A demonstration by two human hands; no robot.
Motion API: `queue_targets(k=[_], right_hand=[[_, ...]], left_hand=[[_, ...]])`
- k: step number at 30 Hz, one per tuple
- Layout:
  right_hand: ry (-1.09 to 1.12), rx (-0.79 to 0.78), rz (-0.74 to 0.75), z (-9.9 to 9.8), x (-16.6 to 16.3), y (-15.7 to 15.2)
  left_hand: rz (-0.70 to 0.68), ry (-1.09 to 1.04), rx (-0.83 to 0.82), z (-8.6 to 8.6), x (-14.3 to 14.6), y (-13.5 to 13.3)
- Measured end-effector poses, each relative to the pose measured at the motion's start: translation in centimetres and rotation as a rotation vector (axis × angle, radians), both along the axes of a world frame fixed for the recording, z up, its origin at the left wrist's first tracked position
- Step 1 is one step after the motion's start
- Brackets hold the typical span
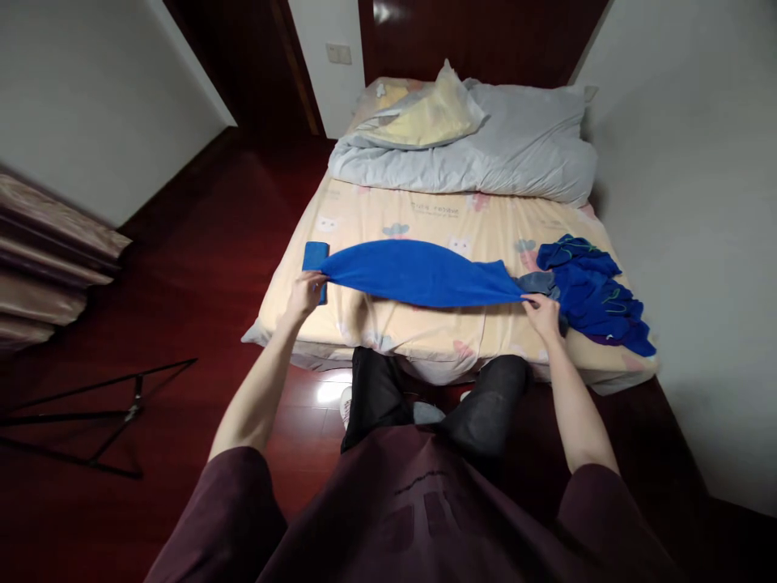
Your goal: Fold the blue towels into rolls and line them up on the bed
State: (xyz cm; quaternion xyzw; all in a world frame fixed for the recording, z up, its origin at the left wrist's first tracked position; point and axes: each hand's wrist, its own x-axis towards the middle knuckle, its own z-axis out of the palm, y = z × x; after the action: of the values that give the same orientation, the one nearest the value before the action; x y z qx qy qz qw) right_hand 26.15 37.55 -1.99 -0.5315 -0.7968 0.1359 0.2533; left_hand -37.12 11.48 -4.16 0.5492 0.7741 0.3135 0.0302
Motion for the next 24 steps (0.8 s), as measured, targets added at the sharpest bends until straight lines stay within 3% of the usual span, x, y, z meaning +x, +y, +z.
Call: queue_targets(k=[5, 10, 16, 24], right_hand=[[-0.264, -0.258, 0.031, -6.9, 0.2, -3.1], [-0.331, -0.303, 0.007, -10.3, 2.2, -5.7], [-0.399, -0.303, -0.012, -10.2, 3.7, -6.2], [-0.573, -0.393, -0.008, -7.9, 3.4, -7.5]], left_hand=[[-0.031, -0.077, -0.370, -5.7, 2.8, -2.2], [-0.019, -0.062, -0.419, -8.3, 3.9, -4.4], [0.033, -0.046, -0.466, -8.1, 3.0, -5.3], [-0.192, -0.060, -0.594, -7.6, 2.2, -6.5]])
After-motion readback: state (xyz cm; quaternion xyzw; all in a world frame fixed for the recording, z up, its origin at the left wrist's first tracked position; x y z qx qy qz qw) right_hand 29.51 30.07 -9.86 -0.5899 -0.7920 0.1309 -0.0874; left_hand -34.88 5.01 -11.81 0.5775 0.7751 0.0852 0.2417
